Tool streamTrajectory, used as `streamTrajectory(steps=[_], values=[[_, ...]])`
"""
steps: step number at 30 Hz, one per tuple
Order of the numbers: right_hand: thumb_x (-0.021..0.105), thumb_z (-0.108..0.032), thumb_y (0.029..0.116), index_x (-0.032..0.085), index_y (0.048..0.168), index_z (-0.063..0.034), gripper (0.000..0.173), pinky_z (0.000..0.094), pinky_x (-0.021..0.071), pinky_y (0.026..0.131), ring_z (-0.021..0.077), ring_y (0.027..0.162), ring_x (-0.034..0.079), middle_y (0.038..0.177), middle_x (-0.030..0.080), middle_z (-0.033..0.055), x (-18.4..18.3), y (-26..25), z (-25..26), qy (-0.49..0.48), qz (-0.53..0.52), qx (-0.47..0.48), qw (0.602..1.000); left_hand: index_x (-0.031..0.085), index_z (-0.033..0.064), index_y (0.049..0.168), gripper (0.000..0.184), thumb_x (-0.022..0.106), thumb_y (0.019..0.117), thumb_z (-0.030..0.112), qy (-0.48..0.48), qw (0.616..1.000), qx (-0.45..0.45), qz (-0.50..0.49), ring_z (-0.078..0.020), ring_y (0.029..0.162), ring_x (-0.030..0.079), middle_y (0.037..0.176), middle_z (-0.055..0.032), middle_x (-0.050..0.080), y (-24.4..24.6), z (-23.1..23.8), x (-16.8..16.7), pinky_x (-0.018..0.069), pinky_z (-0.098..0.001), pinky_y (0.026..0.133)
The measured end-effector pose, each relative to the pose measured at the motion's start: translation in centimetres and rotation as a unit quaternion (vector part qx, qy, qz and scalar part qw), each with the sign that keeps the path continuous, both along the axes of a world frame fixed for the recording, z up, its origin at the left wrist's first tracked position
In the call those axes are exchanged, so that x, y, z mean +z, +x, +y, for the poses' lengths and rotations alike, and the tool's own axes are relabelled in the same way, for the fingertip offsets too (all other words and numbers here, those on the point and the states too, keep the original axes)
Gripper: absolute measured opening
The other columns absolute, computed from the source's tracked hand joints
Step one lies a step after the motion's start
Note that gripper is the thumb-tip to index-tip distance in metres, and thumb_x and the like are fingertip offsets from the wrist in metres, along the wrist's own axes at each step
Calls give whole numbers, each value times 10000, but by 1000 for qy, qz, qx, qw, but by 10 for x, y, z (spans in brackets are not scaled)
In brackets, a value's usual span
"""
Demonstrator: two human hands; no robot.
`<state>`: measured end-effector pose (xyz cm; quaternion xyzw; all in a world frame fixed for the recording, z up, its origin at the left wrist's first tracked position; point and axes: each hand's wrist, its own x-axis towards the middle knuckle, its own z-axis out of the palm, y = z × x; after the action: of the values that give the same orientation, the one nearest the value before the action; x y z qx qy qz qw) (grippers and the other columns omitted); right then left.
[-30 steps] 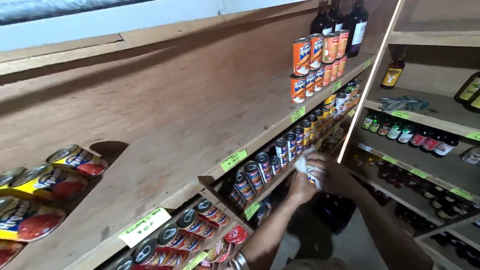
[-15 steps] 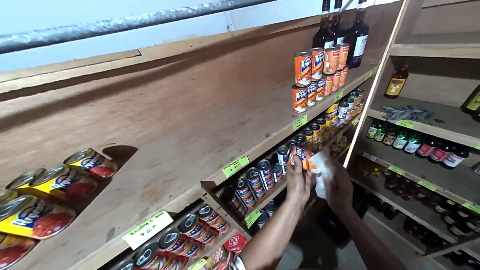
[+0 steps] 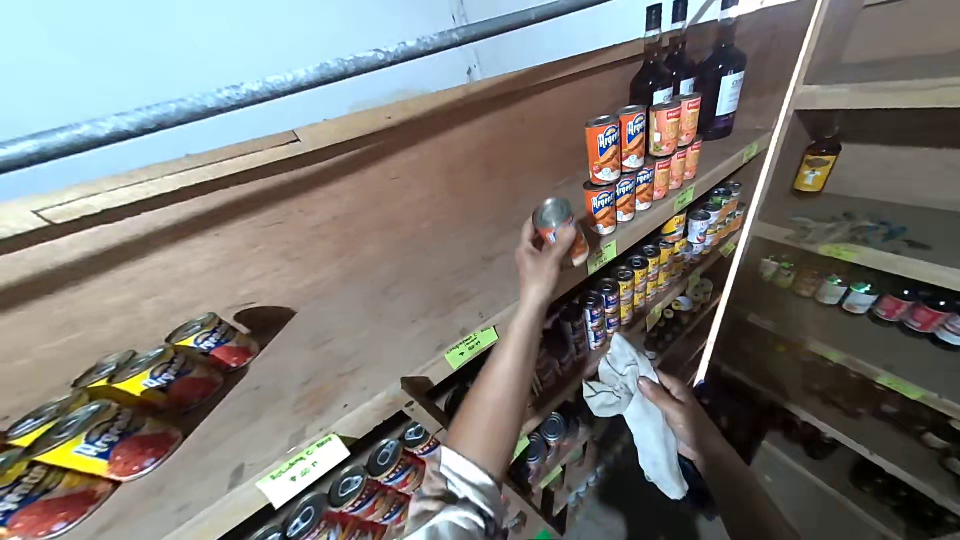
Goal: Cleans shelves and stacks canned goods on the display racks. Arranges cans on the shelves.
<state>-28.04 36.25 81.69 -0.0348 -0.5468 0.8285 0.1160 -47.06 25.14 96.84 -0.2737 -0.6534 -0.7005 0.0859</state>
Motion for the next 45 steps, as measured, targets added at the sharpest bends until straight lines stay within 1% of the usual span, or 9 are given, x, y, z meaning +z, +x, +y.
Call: streamTrajectory(steps=[4,10,12,15,19,24,34,42,45], values=[[477,-89,1007,614,1204,-7,254,239,605,846,32,869,715,963,747,-18,-12,-6,4,-30,6,-20,999,575,-46,1305,395,703,946,60,-50,998,-31,-21,-141,947,685,1140,-153,680,-47,26,19,585,-322,866],[482,-85,1010,616,1215,4,260,228,588,882,20,908,705,997,741,-21,-30,-13,16,-16,20,-39,999,574,-57,1319,409,704,962,94,-121,992,-11,-44,-208,970,694,1164,-214,674,-72,46,5,582,-380,891],[491,-100,1005,612,1222,4,269,230,589,883,25,914,706,1002,741,-14,-34,-14,18,-24,13,-42,999,499,-32,1409,515,710,958,103,-149,988,-18,-44,-233,1041,680,1248,-219,644,-71,42,5,567,-397,930],[509,-124,998,606,1243,17,299,231,586,884,27,920,701,1020,733,1,-39,-16,20,-31,-5,-39,999,310,43,1545,918,860,812,97,-245,969,8,-28,-324,1136,652,1352,-243,585,-70,30,-1,554,-477,959],[507,-123,998,597,1265,29,320,225,574,905,27,950,694,1054,729,13,-44,-20,19,-24,-3,-22,999,406,-4,1485,787,839,831,68,-283,958,39,-22,-340,1113,665,1281,-259,625,-68,31,-3,545,-486,973],[535,-150,990,609,1264,24,333,237,577,908,37,957,699,1061,733,24,-49,-25,17,-8,-4,-16,1000,509,-19,1407,633,815,859,62,-280,960,32,7,-307,1092,686,1249,-231,658,-66,31,-4,555,-463,973],[522,-129,990,607,1269,26,330,230,572,914,35,966,695,1069,732,25,-47,-22,12,-11,-12,-9,1000,519,-30,1404,602,793,873,40,-255,966,33,19,-305,1114,687,1249,-230,665,-72,33,-13,550,-464,1001],[532,-137,990,593,1286,43,351,232,560,932,40,991,684,1100,719,49,-56,-24,0,10,-30,12,999,354,-8,1539,876,849,821,74,-214,973,87,28,-357,1223,619,1389,-268,566,-62,35,-17,516,-484,1043],[506,-111,1004,577,1290,53,337,231,579,890,21,944,688,1061,719,36,-60,-22,-7,37,-38,2,999,533,0,1423,613,792,882,124,-170,968,125,138,-330,1243,591,1377,-234,577,-19,23,-20,513,-468,1038]])
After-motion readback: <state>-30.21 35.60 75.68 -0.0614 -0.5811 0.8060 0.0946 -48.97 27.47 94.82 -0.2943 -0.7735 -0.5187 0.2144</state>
